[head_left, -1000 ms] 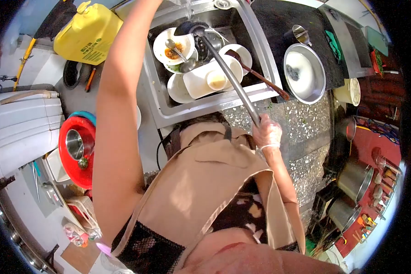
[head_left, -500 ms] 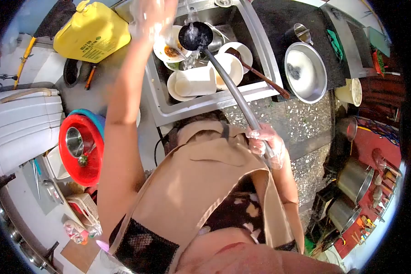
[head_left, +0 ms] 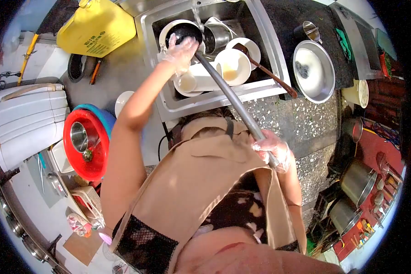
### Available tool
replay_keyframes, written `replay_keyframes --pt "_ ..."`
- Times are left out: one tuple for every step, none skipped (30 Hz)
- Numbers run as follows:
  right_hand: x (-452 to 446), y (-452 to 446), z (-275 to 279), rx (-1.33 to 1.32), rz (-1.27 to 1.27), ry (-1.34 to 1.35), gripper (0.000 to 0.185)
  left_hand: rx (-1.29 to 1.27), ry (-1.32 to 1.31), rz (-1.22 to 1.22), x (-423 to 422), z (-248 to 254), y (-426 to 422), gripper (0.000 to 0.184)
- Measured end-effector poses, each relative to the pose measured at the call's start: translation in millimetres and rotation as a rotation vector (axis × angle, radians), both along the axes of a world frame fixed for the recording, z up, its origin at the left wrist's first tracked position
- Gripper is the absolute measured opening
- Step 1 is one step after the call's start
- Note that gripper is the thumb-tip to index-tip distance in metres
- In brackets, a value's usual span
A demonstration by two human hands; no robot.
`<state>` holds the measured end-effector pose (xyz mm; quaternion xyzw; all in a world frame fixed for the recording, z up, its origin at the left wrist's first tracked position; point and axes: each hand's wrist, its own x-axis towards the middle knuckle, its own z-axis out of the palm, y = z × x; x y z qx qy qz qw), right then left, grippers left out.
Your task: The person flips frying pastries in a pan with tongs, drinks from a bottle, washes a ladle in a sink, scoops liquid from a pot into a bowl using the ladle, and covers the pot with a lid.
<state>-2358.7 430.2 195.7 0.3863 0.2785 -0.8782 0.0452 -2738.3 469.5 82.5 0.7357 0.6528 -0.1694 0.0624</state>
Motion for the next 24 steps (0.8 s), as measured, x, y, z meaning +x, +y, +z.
replay_keyframes --pt "2.0 1.3 -2.4 -0.027 -0.010 0.011 0.021 -0.108 0.037 -0.045 -6.8 2.5 -4.3 0.069" --pt "4.6 2.0 -4.8 -0.054 -0.020 0.022 0.021 -0.216 0.074 -0.092 -8.0 18.9 -9.2 0.066" --pt "9.0 0.0 -7.0 -0.021 -0.029 -0.032 0.019 -0.260 0.182 -0.105 -7.7 34.9 -11.5 0.055" --pt "8.3 0.2 -5.4 -0.021 -0.032 -0.030 0.019 -0.133 0.347 -0.064 -22.5 6.9 -15.1 0.050" --pt "7.5 -0.2 -2.5 0.012 -0.004 -0.041 0.019 -0.021 0.449 -0.078 -27.1 3.9 -11.7 0.049" --pt "7.2 -0.6 -1.0 0.046 0.026 -0.052 0.019 0.092 0.549 -0.089 -30.4 0.6 -9.3 0.049" --pt "6.9 -1.2 -2.1 0.045 0.027 -0.051 0.019 0.090 0.610 -0.110 -28.6 -5.0 -3.4 0.050" --pt "6.3 -1.3 -4.2 0.003 0.019 -0.015 0.019 0.126 0.490 -0.124 -20.4 -3.6 0.5 0.052" --pt "5.7 -0.7 -5.9 -0.035 0.010 0.022 0.019 0.043 0.337 -0.120 -12.7 -1.2 3.2 0.053" --pt "7.1 0.2 -6.9 -0.028 0.008 0.024 0.019 -0.037 0.183 -0.118 -7.4 2.1 3.8 0.054" --pt "10.9 0.8 -8.1 -0.014 -0.014 0.020 0.020 -0.167 0.126 -0.199 -8.2 12.3 1.2 0.055" --pt "13.6 0.5 -8.5 -0.002 -0.036 0.014 0.021 -0.377 0.194 -0.243 -10.1 20.0 7.7 0.052" --pt "13.8 0.4 -5.6 -0.003 -0.039 0.011 0.021 -0.200 0.405 -0.241 -25.0 4.0 3.4 0.049" --pt "12.9 0.7 -0.9 0.036 -0.001 -0.033 0.020 -0.021 0.614 -0.235 -40.3 -11.4 -2.9 0.046" --pt "12.3 -0.1 1.1 0.073 0.037 -0.076 0.019 0.015 0.646 -0.318 -43.2 1.5 0.0 0.043" --pt "11.5 -0.9 -1.3 0.069 0.036 -0.076 0.019 0.045 0.558 -0.267 -49.6 -11.1 9.6 0.045" --pt "10.0 -0.7 -4.7 0.071 0.041 -0.051 0.018 0.002 0.430 -0.230 -40.2 -10.0 10.0 0.047" --pt "8.6 0.9 -7.1 0.080 0.044 -0.024 0.018 -0.034 0.304 -0.193 -26.8 -2.4 12.3 0.048" --pt "9.1 3.5 -7.7 0.088 0.043 -0.021 0.018 -0.099 0.300 -0.235 -16.4 7.7 7.4 0.047" --pt "11.0 5.6 -8.1 0.068 0.027 -0.012 0.018 -0.166 0.293 -0.280 -7.9 16.8 3.3 0.046" --pt "12.8 5.8 -8.3 0.046 0.007 -0.004 0.018 -0.205 0.150 -0.140 -25.8 -5.3 6.2 0.046" --pt "12.9 5.1 -4.3 0.044 0.004 -0.006 0.018 -0.246 0.003 0.002 -42.6 -27.4 7.1 0.046" --pt "11.0 4.7 2.4 0.043 -0.001 -0.057 0.018 -0.200 0.402 -0.073 -23.7 14.6 6.7 0.047" --pt "9.7 3.8 5.7 0.039 -0.005 -0.107 0.018 0.009 0.644 -0.254 -39.0 -10.1 8.7 0.050"
